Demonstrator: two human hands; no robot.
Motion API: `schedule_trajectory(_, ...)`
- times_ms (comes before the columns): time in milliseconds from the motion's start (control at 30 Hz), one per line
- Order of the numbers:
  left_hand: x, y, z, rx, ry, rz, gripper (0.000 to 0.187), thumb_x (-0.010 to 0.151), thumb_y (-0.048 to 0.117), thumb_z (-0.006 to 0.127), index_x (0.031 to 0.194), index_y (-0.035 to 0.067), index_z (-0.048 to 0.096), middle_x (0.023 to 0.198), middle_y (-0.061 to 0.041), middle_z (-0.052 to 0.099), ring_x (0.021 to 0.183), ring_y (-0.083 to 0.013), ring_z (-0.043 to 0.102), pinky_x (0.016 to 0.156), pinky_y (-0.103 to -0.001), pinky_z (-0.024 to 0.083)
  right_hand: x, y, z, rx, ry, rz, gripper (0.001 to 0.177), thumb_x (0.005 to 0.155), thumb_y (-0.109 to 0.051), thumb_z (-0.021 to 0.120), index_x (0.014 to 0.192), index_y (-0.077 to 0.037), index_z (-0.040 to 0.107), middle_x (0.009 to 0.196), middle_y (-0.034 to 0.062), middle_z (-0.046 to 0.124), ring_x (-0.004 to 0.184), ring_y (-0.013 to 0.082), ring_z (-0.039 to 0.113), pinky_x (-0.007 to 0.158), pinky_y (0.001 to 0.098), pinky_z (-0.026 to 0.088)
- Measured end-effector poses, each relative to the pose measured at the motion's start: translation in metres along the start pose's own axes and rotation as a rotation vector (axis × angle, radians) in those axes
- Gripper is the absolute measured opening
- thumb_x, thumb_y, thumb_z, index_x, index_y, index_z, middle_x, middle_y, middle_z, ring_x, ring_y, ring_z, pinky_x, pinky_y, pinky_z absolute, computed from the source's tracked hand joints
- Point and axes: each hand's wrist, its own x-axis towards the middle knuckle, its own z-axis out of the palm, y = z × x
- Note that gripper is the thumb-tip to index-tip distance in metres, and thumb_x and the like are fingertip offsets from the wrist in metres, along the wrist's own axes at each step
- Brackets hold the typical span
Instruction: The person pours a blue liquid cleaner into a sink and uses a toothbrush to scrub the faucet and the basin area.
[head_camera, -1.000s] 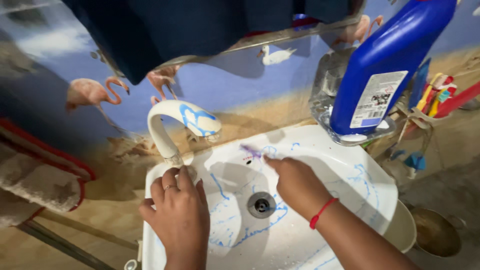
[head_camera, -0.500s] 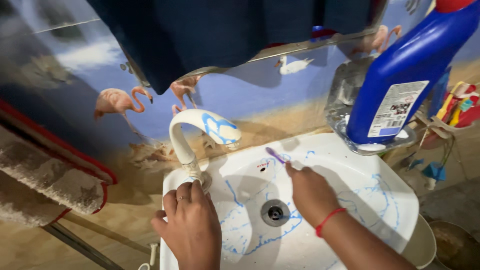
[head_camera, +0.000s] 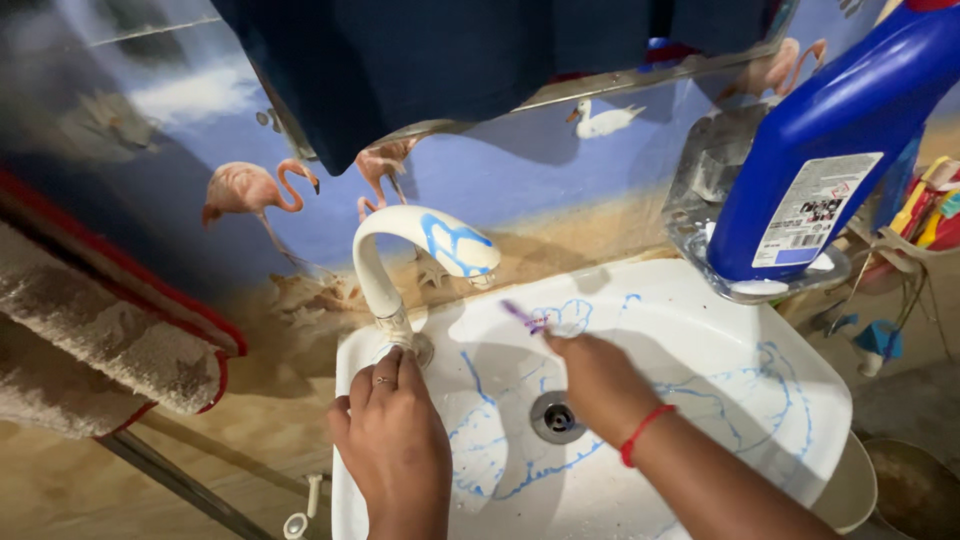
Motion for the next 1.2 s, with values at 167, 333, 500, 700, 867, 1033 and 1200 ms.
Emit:
schedule_trajectory(167, 0.0, -0.002, -0.002, -0.037, -0.012, 0.012, 0.037, 0.081, 0.005, 0.059, 0.115, 0.007, 0.072, 0.119, -0.004, 0.073, 0.112, -0.0226, 0.063, 0.092, -0.044, 0.041, -0.013, -0.024, 0.018, 0.034, -0.037, -0.144, 0.068, 0.08, 0.01, 0.052, 0.142, -0.016, 0.058, 0.114, 0.0236, 0.068, 0.108, 0.0395, 0.066, 0.095, 0.0463, 0.051)
schedule_trajectory(333, -0.004, -0.005, -0.004, -0.04, 0.008, 0.029, 0.036, 0.08, 0.003, 0.059, 0.114, 0.006, 0.072, 0.118, -0.005, 0.073, 0.111, -0.0231, 0.064, 0.094, -0.044, 0.042, -0.006, -0.013, -0.012, -0.174, -0.095, 0.095, 0.068, 0.088, 0.007, 0.05, 0.15, -0.021, 0.049, 0.11, 0.0216, 0.069, 0.106, 0.0369, 0.069, 0.096, 0.0452, 0.054)
schedule_trajectory(500, -0.001, -0.006, -0.006, -0.06, -0.009, 0.044, 0.038, 0.078, 0.003, 0.06, 0.114, 0.005, 0.072, 0.118, -0.007, 0.073, 0.109, -0.0252, 0.064, 0.093, -0.045, 0.043, -0.005, -0.027, 0.02, 0.027, -0.014, -0.159, 0.059, 0.084, 0.007, 0.052, 0.139, -0.016, 0.061, 0.108, 0.0221, 0.068, 0.105, 0.0397, 0.067, 0.092, 0.0476, 0.052)
schedule_trajectory(700, 0.0, -0.007, -0.003, -0.066, 0.01, 0.042, 0.036, 0.077, 0.003, 0.06, 0.11, 0.005, 0.072, 0.117, -0.007, 0.073, 0.109, -0.0265, 0.064, 0.094, -0.045, 0.043, -0.005, 0.019, -0.002, -0.134, 0.143, 0.001, 0.047, 0.096, -0.001, 0.048, 0.138, -0.015, 0.062, 0.112, 0.0229, 0.069, 0.102, 0.0409, 0.067, 0.09, 0.0496, 0.052)
schedule_trajectory(867, 0.003, -0.003, -0.004, 0.005, -0.013, 0.031, 0.028, 0.08, 0.005, 0.061, 0.106, 0.007, 0.073, 0.117, -0.007, 0.074, 0.106, -0.026, 0.066, 0.095, -0.045, 0.044, 0.003, 0.028, 0.012, -0.052, 0.103, 0.026, 0.06, 0.083, 0.004, 0.055, 0.138, -0.017, 0.063, 0.109, 0.0241, 0.071, 0.103, 0.0399, 0.069, 0.092, 0.0479, 0.054)
schedule_trajectory(1033, 0.006, 0.005, -0.009, 0.051, -0.108, 0.002, 0.025, 0.08, 0.007, 0.061, 0.103, 0.009, 0.073, 0.114, -0.006, 0.074, 0.106, -0.0251, 0.066, 0.093, -0.043, 0.044, -0.008, 0.033, 0.002, -0.048, 0.127, 0.062, 0.056, 0.088, 0.002, 0.051, 0.137, -0.02, 0.063, 0.108, 0.0248, 0.07, 0.102, 0.0409, 0.069, 0.092, 0.0491, 0.053)
schedule_trajectory(1200, 0.005, 0.018, -0.007, 0.097, -0.036, -0.036, 0.026, 0.082, 0.01, 0.06, 0.105, 0.01, 0.073, 0.118, -0.006, 0.074, 0.113, -0.0235, 0.064, 0.096, -0.047, 0.042, -0.004, 0.068, -0.018, -0.073, 0.241, 0.206, 0.042, 0.1, -0.006, 0.046, 0.137, -0.012, 0.062, 0.113, 0.0271, 0.07, 0.106, 0.0408, 0.068, 0.094, 0.0489, 0.053)
